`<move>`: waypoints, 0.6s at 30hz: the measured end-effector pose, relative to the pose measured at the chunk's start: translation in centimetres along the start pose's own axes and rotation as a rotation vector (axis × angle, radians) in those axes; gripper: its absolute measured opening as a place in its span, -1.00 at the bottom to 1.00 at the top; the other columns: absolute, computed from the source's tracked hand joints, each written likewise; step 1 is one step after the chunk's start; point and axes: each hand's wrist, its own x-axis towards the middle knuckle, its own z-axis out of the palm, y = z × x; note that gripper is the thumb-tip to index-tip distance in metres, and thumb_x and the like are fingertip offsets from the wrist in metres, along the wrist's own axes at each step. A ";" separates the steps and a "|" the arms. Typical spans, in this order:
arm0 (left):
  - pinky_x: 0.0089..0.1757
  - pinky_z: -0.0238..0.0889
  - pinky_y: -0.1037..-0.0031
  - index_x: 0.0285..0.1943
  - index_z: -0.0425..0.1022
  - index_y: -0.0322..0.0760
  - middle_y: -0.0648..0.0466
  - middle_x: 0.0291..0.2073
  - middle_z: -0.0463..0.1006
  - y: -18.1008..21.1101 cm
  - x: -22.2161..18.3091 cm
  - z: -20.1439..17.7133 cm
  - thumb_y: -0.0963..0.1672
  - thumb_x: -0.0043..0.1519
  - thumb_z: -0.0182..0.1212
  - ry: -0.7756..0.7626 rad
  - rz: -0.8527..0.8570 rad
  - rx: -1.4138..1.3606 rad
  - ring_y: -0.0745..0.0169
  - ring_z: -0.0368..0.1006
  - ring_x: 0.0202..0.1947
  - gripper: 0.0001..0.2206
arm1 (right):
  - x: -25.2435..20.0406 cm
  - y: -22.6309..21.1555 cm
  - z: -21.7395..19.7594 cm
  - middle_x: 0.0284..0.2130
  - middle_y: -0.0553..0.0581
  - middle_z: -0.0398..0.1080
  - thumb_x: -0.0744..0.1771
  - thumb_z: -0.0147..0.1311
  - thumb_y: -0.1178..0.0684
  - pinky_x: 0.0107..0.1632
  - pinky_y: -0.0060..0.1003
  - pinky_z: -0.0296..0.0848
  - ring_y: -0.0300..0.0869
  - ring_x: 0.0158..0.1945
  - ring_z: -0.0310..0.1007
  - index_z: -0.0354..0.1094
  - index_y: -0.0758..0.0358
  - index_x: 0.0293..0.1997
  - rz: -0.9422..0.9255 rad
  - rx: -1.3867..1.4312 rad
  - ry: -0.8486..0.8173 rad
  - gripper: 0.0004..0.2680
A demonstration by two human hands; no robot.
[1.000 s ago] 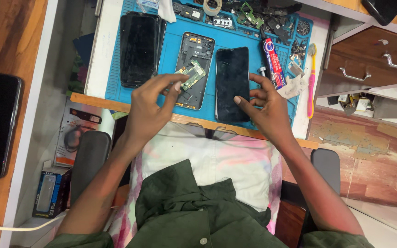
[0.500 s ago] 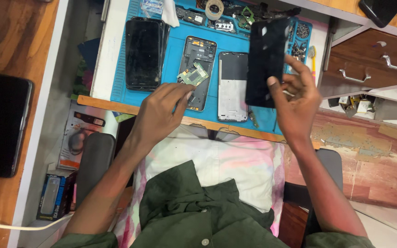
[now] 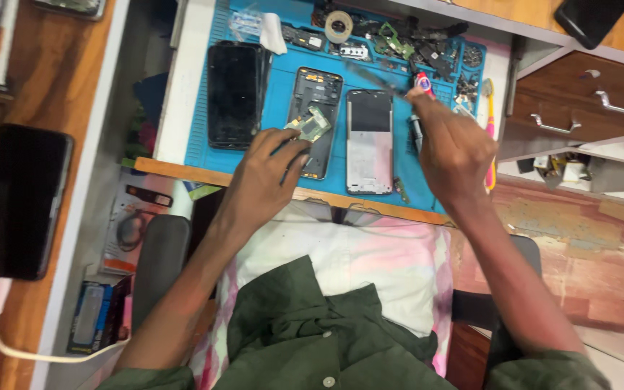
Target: The person removes a smartphone screen assembly and sets it aside. They then pick up a small green circuit board, apply liquid from a bottle, and scrub it with a toothbrush. The person repeats the liquid application and scrubbing, then wipes the board with a cloth.
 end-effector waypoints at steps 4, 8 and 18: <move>0.18 0.28 0.12 0.09 0.55 -0.39 -0.16 0.25 0.40 -0.2 -0.3 0.2 -0.21 0.28 0.26 0.027 0.046 0.028 -0.22 0.35 0.25 -0.78 | 1.3 1.0 1.9 -0.08 0.21 0.59 0.41 0.16 0.31 -0.24 -0.27 0.44 -0.12 -0.18 0.59 0.51 0.34 0.17 -0.075 -0.001 -0.051 -0.80; 0.19 0.27 0.13 0.15 0.52 -0.39 -0.20 0.30 0.35 -0.7 -0.4 0.6 -0.20 0.27 0.26 -0.003 -0.041 -0.037 -0.23 0.34 0.25 -0.73 | 2.2 1.6 4.9 0.03 0.15 0.56 0.40 0.11 0.29 -0.07 -0.27 0.53 -0.09 0.08 0.62 0.49 0.30 0.18 -0.169 0.008 -0.033 -0.78; 0.21 0.26 0.11 0.34 0.29 -0.66 -0.38 0.24 0.34 -1.1 -0.3 2.2 -0.19 0.32 0.23 0.086 -0.073 0.013 -0.33 0.30 0.27 -0.54 | 2.6 0.7 8.6 0.08 0.18 0.54 0.38 0.15 0.23 0.16 -0.19 0.56 -0.01 0.14 0.57 0.53 0.28 0.10 -0.163 0.168 -0.062 -0.81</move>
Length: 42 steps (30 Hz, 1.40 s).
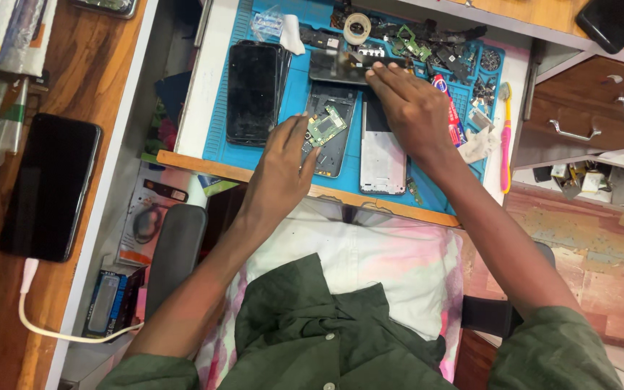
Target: The person removes a smartphone screen assembly and sets it aside. They then pick up a small green circuit board, apply liquid from a bottle, and scrub it with a toothbrush. The person repeats the liquid application and scrubbing, then wipes the board with a cloth.
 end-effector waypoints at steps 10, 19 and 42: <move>0.07 0.32 0.13 0.15 0.34 -0.74 -0.41 0.07 0.35 1.0 1.4 1.4 -0.18 0.28 0.29 0.043 -0.019 0.191 -0.32 0.29 0.12 -0.59 | -3.6 -4.4 -7.5 -0.10 0.13 0.58 0.35 0.27 0.24 -0.16 -0.26 0.53 -0.12 -0.12 0.60 0.58 0.27 0.03 0.213 -0.021 -0.013 -0.84; -0.03 0.27 0.05 -0.09 0.36 -0.51 -0.22 -0.17 0.46 1.4 1.8 0.9 -0.25 0.24 0.31 0.112 0.014 0.015 -0.20 0.36 -0.05 -0.80 | -4.4 -5.9 -6.5 -0.24 0.12 0.56 0.27 0.21 0.22 -0.12 -0.18 0.51 -0.06 -0.15 0.59 0.53 0.29 -0.17 0.192 0.048 0.007 -0.89; -0.19 0.51 0.37 -0.04 0.25 -0.29 -0.22 -0.09 0.54 0.5 0.7 -0.5 -0.21 0.35 0.21 -0.003 -0.442 -1.363 0.07 0.61 -0.18 -0.82 | -13.8 9.8 -7.5 -0.37 0.44 0.49 0.24 0.29 0.14 -0.18 0.05 0.50 0.26 -0.30 0.54 0.54 0.37 -0.12 0.857 -0.083 -0.281 -0.81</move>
